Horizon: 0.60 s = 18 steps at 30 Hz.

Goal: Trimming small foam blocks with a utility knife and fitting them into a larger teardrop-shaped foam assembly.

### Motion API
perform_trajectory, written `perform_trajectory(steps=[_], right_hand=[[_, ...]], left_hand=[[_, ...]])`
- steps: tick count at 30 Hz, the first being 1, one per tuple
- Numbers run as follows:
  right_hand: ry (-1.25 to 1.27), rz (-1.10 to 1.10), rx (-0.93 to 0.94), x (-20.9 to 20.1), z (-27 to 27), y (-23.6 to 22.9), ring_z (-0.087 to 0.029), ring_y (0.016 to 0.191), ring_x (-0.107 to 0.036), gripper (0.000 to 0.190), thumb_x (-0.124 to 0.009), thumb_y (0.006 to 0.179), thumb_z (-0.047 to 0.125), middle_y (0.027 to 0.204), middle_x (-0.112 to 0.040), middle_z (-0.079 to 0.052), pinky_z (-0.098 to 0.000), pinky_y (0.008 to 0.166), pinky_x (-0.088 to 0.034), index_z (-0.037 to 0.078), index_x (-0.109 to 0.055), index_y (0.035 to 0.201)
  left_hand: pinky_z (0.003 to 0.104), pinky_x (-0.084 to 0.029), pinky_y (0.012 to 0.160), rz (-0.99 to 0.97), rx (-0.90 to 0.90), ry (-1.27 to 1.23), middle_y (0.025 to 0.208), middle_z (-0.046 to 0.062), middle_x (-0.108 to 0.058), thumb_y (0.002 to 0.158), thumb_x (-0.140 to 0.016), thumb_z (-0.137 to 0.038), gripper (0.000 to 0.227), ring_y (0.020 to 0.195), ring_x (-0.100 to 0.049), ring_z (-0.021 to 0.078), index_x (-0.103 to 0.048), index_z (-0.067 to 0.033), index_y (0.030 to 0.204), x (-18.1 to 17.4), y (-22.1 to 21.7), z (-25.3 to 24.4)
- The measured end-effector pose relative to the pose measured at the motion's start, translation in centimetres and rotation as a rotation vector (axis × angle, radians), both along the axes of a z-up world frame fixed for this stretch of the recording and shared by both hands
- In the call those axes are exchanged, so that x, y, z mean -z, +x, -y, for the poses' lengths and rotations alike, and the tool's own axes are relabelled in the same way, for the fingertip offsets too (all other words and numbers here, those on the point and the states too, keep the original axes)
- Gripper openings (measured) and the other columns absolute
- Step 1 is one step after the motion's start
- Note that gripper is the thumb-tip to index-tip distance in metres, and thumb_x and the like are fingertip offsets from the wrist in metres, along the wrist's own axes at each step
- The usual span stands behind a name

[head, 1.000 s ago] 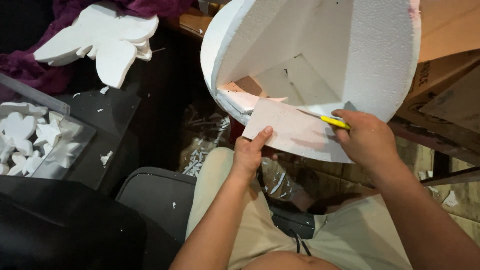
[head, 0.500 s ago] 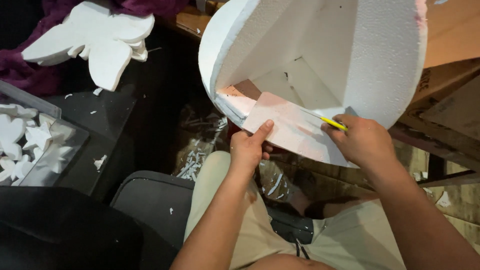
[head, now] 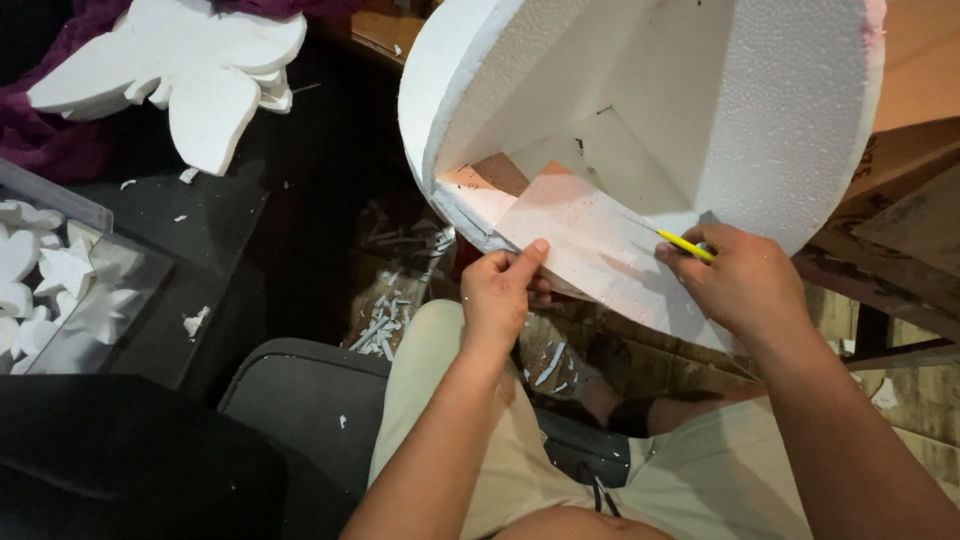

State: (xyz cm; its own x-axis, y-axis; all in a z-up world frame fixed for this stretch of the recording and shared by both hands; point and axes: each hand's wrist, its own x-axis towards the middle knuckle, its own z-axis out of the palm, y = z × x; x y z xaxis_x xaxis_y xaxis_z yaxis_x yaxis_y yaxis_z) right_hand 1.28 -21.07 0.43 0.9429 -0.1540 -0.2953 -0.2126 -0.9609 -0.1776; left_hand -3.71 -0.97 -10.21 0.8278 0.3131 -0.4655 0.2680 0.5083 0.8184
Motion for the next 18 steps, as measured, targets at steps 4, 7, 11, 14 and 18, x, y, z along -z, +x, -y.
perform_trajectory(steps=[4,7,11,14,18], right_hand=[[0.009,0.017,0.020,1.1,0.0,0.7,-0.037,0.096,-0.069,0.044,-0.066,0.090,0.055,0.105,-0.076,-0.014,-0.0468,0.078,-0.050,0.026,-0.075,0.122],[0.065,0.013,0.025,0.9,-0.8,0.7,-0.034,0.076,-0.070,0.042,-0.064,0.093,0.053,0.093,-0.076,-0.012,-0.0439,0.071,-0.049,0.026,-0.074,0.123],[0.100,0.029,-0.020,1.6,-0.9,1.3,-0.036,0.070,-0.068,0.040,-0.063,0.095,0.050,0.099,-0.074,-0.011,-0.0454,0.072,-0.048,0.021,-0.075,0.119],[0.097,0.036,-0.035,1.3,-1.5,1.3,-0.036,0.073,-0.068,0.040,-0.062,0.096,0.050,0.103,-0.073,-0.011,-0.0464,0.072,-0.048,0.020,-0.075,0.119],[0.099,0.042,-0.043,1.8,-1.4,1.6,-0.037,0.069,-0.068,0.040,-0.064,0.096,0.049,0.093,-0.074,-0.014,-0.0460,0.068,-0.048,0.018,-0.075,0.118]], left_hand=[[0.034,-0.063,0.054,-0.039,-0.006,0.079,0.058,0.012,-0.063,0.084,-0.081,-0.028,0.041,0.052,-0.059,0.0175,-0.054,-0.0045,0.063,-1.2,-0.4,0.1],[0.034,-0.064,0.055,-0.059,0.011,0.116,0.057,0.010,-0.062,0.085,-0.080,-0.028,0.044,0.052,-0.062,0.0178,-0.052,-0.0064,0.059,-1.7,-0.4,0.0],[0.034,-0.062,0.052,-0.041,-0.002,0.094,0.059,0.012,-0.065,0.085,-0.080,-0.027,0.042,0.051,-0.062,0.0187,-0.054,-0.0054,0.061,-1.3,-0.2,0.1],[0.034,-0.062,0.049,-0.041,-0.024,0.055,0.060,0.013,-0.063,0.086,-0.080,-0.027,0.040,0.052,-0.062,0.0196,-0.055,-0.0039,0.065,-0.8,0.0,0.3],[0.028,-0.050,0.051,-0.141,-0.023,0.127,0.064,0.012,-0.070,0.088,-0.079,-0.033,0.041,0.048,-0.066,0.0188,-0.054,-0.0083,0.068,-2.6,-0.4,0.6]])
